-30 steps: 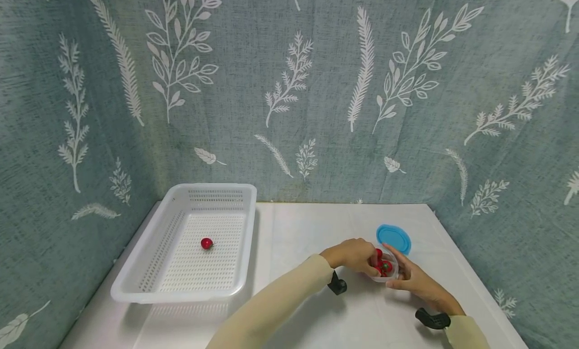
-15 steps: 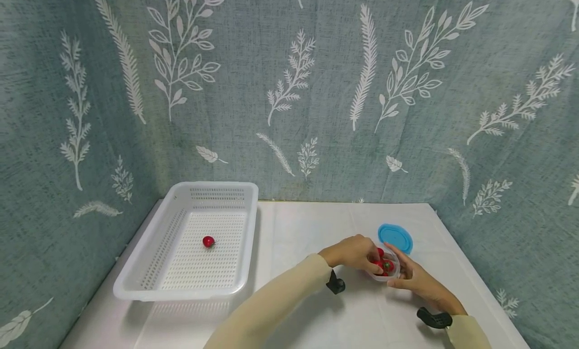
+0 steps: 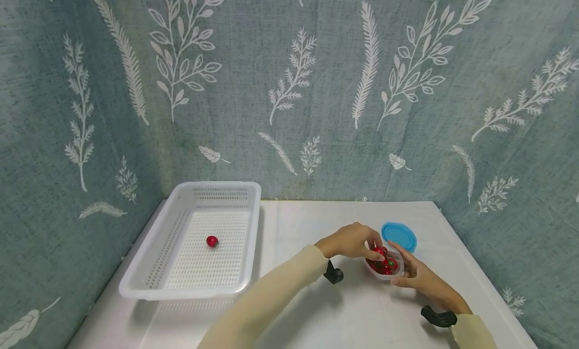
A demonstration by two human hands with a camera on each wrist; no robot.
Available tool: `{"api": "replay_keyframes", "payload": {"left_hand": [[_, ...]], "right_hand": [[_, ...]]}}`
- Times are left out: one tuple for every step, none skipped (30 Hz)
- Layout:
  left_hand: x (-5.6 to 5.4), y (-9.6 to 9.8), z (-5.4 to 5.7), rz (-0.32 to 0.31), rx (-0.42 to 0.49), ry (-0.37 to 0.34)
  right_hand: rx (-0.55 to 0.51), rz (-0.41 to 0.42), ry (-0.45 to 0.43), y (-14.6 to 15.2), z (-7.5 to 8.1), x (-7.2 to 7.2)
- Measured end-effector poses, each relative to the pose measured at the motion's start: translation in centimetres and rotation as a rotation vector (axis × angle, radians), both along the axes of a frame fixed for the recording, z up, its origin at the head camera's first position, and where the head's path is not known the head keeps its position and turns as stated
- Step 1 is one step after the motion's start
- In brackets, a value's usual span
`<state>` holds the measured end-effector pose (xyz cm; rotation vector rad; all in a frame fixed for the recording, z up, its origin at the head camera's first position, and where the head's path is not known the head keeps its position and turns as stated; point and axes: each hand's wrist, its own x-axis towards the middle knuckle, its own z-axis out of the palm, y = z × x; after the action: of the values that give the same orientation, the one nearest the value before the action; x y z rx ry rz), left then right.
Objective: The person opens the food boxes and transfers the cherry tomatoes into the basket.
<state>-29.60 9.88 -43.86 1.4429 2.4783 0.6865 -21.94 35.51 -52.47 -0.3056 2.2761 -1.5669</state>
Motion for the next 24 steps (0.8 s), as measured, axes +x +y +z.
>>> {"api": "replay_keyframes", "payload": {"left_hand": [[0.0, -0.2, 0.2, 0.002, 0.005, 0.002], [0.0, -0.4, 0.3, 0.005, 0.01, 0.004], [0.0, -0.6, 0.5, 0.006, 0.014, 0.005], [0.0, -0.8, 0.6, 0.007, 0.015, 0.007], [0.0, -1.0, 0.8, 0.007, 0.015, 0.01], [-0.1, -1.1, 0.9, 0.006, 0.013, 0.015], [-0.1, -1.3, 1.1, 0.006, 0.012, 0.019], [-0.1, -1.5, 1.3, 0.008, 0.011, 0.022], [-0.1, -1.7, 1.5, 0.01, 0.009, 0.027], [-0.1, -1.8, 1.8, 0.012, 0.009, 0.032], [-0.2, -2.0, 2.0, 0.015, 0.01, 0.037], [-0.2, -2.2, 2.3, 0.018, 0.013, 0.042], [-0.2, -2.4, 2.6, 0.02, 0.018, 0.044], [-0.3, -2.6, 2.8, 0.023, 0.021, 0.046], [-0.3, -2.9, 3.1, 0.024, 0.026, 0.049], [-0.3, -3.1, 3.3, 0.024, 0.03, 0.052], [-0.3, -3.4, 3.6, 0.025, 0.034, 0.054], [-0.2, -3.7, 3.8, 0.026, 0.038, 0.056], [-0.2, -4.0, 4.1, 0.027, 0.041, 0.056], [-0.1, -4.4, 4.3, 0.03, 0.043, 0.058], [0.0, -4.8, 4.5, 0.033, 0.046, 0.062], [0.1, -5.2, 4.7, 0.037, 0.047, 0.065], [0.2, -5.6, 4.8, 0.043, 0.047, 0.066], [0.3, -6.0, 4.9, 0.046, 0.048, 0.069]], "right_hand": [[0.001, -0.003, -0.004, 0.0, 0.0, 0.0], [0.002, -0.009, -0.013, -0.1, 0.1, -0.1], [0.005, -0.015, -0.021, -0.1, 0.1, -0.1], [0.012, -0.02, -0.025, -0.1, 0.1, -0.1], [0.018, -0.025, -0.028, -0.2, 0.1, -0.1], [0.029, -0.037, -0.036, -0.2, 0.1, -0.1], [0.038, -0.044, -0.038, -0.2, 0.2, -0.1], [0.044, -0.05, -0.04, -0.2, 0.2, -0.1], [0.052, -0.055, -0.042, -0.3, 0.2, -0.1], [0.06, -0.058, -0.04, -0.3, 0.2, -0.1], [0.066, -0.063, -0.043, -0.3, 0.2, -0.1], [0.07, -0.072, -0.052, -0.3, 0.2, -0.1], [0.07, -0.071, -0.047, -0.3, 0.2, -0.1], [0.065, -0.07, -0.048, -0.3, 0.2, -0.2], [0.061, -0.07, -0.052, -0.3, 0.2, -0.2], [0.058, -0.071, -0.052, -0.4, 0.2, -0.2], [0.052, -0.07, -0.056, -0.4, 0.2, -0.2], [0.044, -0.071, -0.06, -0.4, 0.2, -0.2], [0.044, -0.068, -0.056, -0.4, 0.2, -0.2], [0.039, -0.07, -0.063, -0.5, 0.2, -0.3], [0.039, -0.072, -0.064, -0.5, 0.2, -0.3], [0.043, -0.072, -0.061, -0.5, 0.2, -0.2], [0.037, -0.07, -0.062, -0.5, 0.2, -0.2], [0.035, -0.075, -0.064, -0.5, 0.2, -0.2]]}}
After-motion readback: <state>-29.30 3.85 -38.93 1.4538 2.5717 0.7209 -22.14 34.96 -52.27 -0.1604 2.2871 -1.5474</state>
